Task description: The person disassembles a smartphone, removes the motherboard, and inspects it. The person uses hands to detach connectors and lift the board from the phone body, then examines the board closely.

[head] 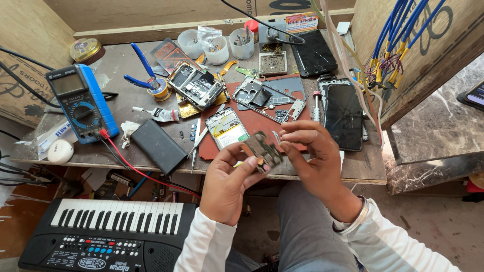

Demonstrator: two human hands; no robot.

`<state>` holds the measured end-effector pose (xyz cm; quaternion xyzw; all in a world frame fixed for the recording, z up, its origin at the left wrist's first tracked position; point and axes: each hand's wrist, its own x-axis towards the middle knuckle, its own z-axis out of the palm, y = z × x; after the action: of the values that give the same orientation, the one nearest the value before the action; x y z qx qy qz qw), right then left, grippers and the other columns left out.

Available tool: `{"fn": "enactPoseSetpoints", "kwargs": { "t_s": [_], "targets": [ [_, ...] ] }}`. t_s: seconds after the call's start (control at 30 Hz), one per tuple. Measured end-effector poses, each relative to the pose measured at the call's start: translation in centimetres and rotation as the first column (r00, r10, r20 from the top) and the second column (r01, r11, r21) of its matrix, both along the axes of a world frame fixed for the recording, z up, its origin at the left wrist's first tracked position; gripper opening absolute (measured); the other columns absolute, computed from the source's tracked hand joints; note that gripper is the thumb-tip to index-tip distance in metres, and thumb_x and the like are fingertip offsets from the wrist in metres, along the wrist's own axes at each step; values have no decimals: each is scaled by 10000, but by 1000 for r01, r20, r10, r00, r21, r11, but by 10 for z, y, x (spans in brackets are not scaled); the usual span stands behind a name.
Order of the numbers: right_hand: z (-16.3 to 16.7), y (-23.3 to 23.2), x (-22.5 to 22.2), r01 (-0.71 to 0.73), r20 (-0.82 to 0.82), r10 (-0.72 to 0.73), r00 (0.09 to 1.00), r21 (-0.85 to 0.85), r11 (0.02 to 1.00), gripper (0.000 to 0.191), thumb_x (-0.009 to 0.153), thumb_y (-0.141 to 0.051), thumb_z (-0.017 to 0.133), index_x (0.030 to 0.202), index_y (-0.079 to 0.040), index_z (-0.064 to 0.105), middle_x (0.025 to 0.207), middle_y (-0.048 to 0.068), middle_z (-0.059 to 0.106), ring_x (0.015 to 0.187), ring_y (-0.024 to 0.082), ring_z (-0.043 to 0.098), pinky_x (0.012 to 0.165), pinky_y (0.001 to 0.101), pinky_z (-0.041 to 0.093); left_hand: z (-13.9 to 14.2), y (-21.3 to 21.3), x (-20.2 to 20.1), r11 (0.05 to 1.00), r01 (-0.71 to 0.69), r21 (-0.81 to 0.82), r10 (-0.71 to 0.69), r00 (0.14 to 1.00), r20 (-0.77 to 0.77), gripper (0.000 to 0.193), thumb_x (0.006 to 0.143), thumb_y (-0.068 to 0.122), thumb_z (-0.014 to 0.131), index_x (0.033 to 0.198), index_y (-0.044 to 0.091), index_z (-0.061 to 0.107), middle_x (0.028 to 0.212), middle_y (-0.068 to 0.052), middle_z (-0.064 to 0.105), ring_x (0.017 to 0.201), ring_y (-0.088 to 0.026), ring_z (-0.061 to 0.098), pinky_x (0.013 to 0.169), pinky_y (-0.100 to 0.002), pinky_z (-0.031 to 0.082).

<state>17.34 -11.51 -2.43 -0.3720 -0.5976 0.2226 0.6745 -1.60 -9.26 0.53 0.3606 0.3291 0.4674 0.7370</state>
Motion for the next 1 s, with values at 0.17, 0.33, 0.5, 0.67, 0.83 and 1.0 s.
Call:
{"fn": "enactPoseSetpoints", "kwargs": {
  "t_s": [0.17, 0.33, 0.5, 0.67, 0.83, 1.0],
  "targets": [
    [7, -2, 3, 87, 177, -99, 979, 77, 993, 193, 985, -60, 720, 1172, -59, 670, 1247, 110, 632, 1115, 197, 670, 960, 294, 558, -5, 1, 6, 986, -167, -27, 169, 978, 119, 271, 917, -11, 630, 1163, 11, 520, 1066, -122, 679, 962, -236, 725, 889, -436, 625],
    [11, -3, 1, 140, 346, -147, 927, 43, 989, 183, 852, -127, 850, 1021, -101, 782, 985, 63, 660, 894, 176, 678, 773, 278, 533, -10, -3, 15, 978, -195, -66, 206, 947, 246, 264, 947, -6, 618, 1184, 35, 509, 1103, -123, 673, 1005, -196, 699, 925, -383, 586],
    [13, 1, -3, 100, 351, -99, 931, 15, 995, 255, 816, -110, 854, 1057, -76, 777, 984, 64, 681, 897, 182, 699, 743, 292, 561, -11, -13, 23, 994, -104, -44, 113, 927, 358, 263, 959, 33, 619, 1195, 33, 503, 1152, -116, 673, 1094, -194, 659, 1013, -355, 534],
    [14, 3, -3, 66, 276, -49, 960, -55, 996, 244, 837, -88, 830, 1070, -62, 761, 1004, 76, 699, 872, 181, 733, 751, 284, 599, -6, -14, 22, 998, -50, -33, 60, 882, 467, 215, 1015, 163, 574, 1176, 25, 538, 1204, -116, 666, 1163, -226, 628, 1059, -389, 502],
    [14, 2, -2, 43, 308, -30, 951, -34, 999, 219, 855, -66, 818, 1065, -49, 757, 1007, 78, 725, 899, 190, 742, 751, 283, 602, -6, -15, 21, 997, -59, -40, 71, 879, 472, 217, 1052, 198, 550, 1177, 25, 586, 1235, -117, 656, 1163, -243, 620, 1057, -416, 492],
    [11, 3, -4, 96, 265, -75, 961, -65, 993, 210, 840, -72, 825, 1041, -46, 767, 991, 80, 722, 884, 175, 745, 760, 281, 610, -8, -17, 26, 998, -68, 10, 58, 909, 413, 245, 1060, 237, 545, 1184, 26, 547, 1254, -128, 651, 1198, -231, 620, 1104, -409, 482]
  ]
}}
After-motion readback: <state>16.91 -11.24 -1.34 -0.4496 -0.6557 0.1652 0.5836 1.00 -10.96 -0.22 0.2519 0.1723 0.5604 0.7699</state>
